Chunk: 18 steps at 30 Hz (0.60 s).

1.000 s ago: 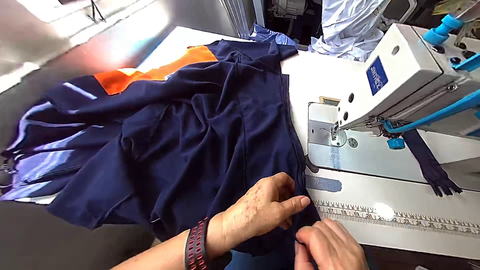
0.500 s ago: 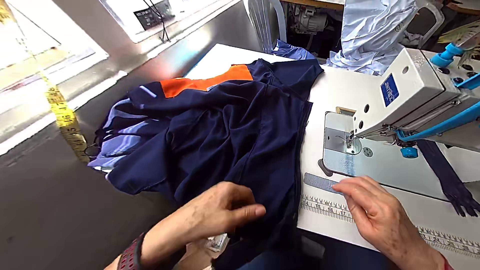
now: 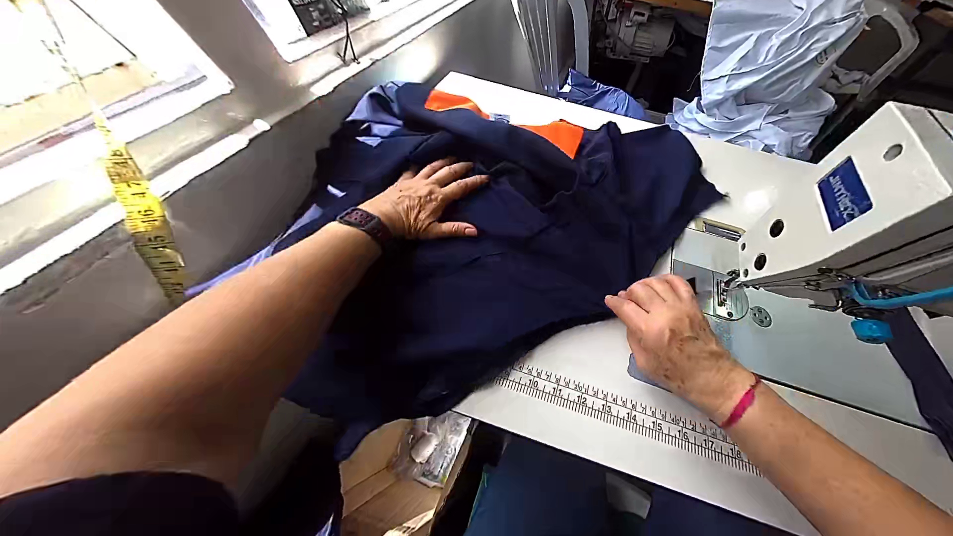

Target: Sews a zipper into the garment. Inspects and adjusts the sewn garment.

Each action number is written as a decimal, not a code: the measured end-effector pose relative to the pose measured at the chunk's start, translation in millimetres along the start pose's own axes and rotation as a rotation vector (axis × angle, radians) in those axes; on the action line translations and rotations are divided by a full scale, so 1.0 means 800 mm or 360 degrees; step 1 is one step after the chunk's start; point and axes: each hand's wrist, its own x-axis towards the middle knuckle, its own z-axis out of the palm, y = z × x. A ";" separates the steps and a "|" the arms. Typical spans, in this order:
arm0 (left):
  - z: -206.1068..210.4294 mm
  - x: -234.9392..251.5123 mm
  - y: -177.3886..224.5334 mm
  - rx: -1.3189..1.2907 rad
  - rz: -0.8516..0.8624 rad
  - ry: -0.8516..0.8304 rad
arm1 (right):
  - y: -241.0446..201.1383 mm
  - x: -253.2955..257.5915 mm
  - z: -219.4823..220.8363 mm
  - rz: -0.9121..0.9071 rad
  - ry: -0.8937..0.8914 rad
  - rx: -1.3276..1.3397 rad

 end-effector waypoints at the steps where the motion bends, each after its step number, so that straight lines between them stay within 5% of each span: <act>1: -0.005 0.012 -0.010 0.0076 0.0046 -0.0017 | -0.004 -0.008 -0.003 0.0038 0.0007 0.0048; 5: -0.031 0.034 0.034 -0.0024 0.0031 0.0167 | 0.021 -0.028 -0.016 0.0269 -0.0028 0.0257; 8: -0.043 0.000 0.145 -0.0345 -0.0072 0.0508 | 0.031 -0.022 -0.016 0.0280 0.0052 0.0317; 12: 0.007 -0.056 0.262 -0.0546 -0.0224 0.0446 | 0.013 0.006 -0.004 0.0106 0.0062 0.0339; 18: 0.037 -0.094 0.275 -0.0584 -0.0287 0.0729 | 0.017 -0.011 -0.005 0.0048 0.0079 0.0229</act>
